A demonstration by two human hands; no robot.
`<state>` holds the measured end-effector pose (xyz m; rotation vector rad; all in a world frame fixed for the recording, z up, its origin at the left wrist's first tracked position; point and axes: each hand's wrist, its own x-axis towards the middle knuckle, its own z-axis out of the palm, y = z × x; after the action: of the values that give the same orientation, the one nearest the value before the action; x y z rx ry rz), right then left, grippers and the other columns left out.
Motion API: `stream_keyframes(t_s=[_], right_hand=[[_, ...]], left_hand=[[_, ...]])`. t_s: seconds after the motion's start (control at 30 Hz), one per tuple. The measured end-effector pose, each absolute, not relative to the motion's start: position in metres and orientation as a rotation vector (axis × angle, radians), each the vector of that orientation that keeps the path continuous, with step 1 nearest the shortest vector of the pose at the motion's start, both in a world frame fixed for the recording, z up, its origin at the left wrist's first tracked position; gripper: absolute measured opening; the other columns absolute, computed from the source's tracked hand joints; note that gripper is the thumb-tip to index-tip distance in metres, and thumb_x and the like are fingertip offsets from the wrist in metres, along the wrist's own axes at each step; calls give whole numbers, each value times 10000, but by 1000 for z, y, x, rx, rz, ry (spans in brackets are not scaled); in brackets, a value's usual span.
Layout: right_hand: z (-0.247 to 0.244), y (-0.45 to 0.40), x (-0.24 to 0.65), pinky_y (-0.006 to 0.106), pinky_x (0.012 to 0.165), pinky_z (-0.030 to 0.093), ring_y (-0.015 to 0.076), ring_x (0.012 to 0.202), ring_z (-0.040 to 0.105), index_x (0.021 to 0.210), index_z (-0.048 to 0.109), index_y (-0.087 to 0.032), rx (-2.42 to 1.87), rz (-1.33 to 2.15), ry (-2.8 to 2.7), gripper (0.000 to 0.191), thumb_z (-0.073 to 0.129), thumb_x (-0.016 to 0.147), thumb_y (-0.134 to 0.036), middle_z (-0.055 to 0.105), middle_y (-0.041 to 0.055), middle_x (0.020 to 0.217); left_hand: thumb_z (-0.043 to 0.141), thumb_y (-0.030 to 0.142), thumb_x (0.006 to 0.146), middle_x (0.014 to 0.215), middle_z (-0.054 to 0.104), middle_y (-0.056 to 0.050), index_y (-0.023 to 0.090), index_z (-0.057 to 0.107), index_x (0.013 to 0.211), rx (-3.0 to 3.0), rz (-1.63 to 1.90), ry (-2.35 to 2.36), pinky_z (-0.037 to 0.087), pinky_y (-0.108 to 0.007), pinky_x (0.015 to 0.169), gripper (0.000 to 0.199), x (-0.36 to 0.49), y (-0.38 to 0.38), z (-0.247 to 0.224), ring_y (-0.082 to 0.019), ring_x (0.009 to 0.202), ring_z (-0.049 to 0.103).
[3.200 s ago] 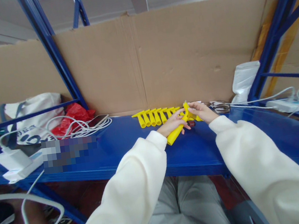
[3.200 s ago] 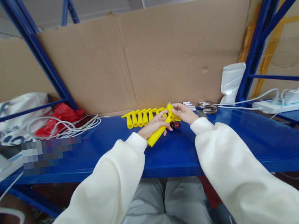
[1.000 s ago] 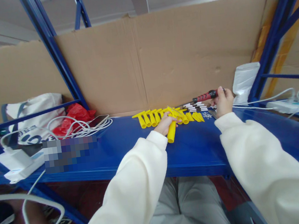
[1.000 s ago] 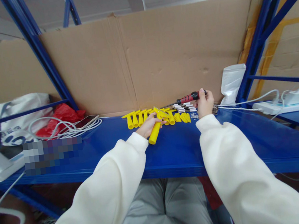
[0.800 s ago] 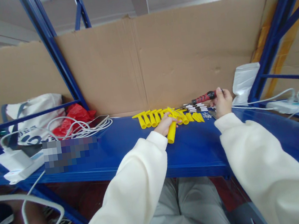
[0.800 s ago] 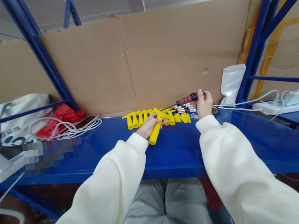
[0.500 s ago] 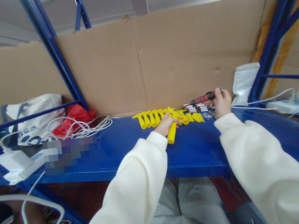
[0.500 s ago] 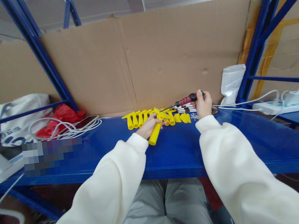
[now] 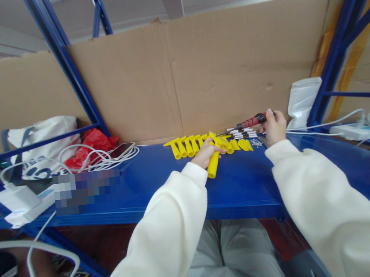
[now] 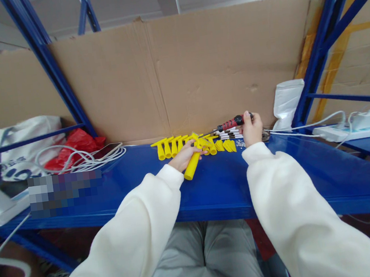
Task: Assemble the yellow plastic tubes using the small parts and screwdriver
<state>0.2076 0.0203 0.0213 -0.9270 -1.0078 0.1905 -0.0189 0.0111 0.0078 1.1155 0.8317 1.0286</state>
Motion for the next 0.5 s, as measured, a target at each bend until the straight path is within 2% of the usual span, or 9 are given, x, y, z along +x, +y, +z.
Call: stream_keyframes(t_s=[0.17,0.3,0.5], right_hand=[[21,20,208,290,394,325,126,392,425,817,409,-266,-951,181,-994,584,510,688,-827,357,-91,494],[22,17,207,290,416,340,129,403,433,841,435,-260,-956,172,-1035,569,514,708,-807,379,-85,500],[23,9,209,299,490,380,137,454,460,916,485,-245,-986,110,-1121,482,524,774,-704,420,-63,539]], left_hand=[[583,-51,650,996,700,-77,230,419,1297,1120,1014,815,421,-174,453,724,-19,13,6,-160,667,706],[547,-61,664,987,702,-79,222,403,1305,1121,1022,824,418,-177,449,715,-20,12,7,-158,654,706],[543,-83,691,937,705,-52,233,393,1307,1101,1046,839,387,-172,435,708,-20,12,7,-139,604,685]])
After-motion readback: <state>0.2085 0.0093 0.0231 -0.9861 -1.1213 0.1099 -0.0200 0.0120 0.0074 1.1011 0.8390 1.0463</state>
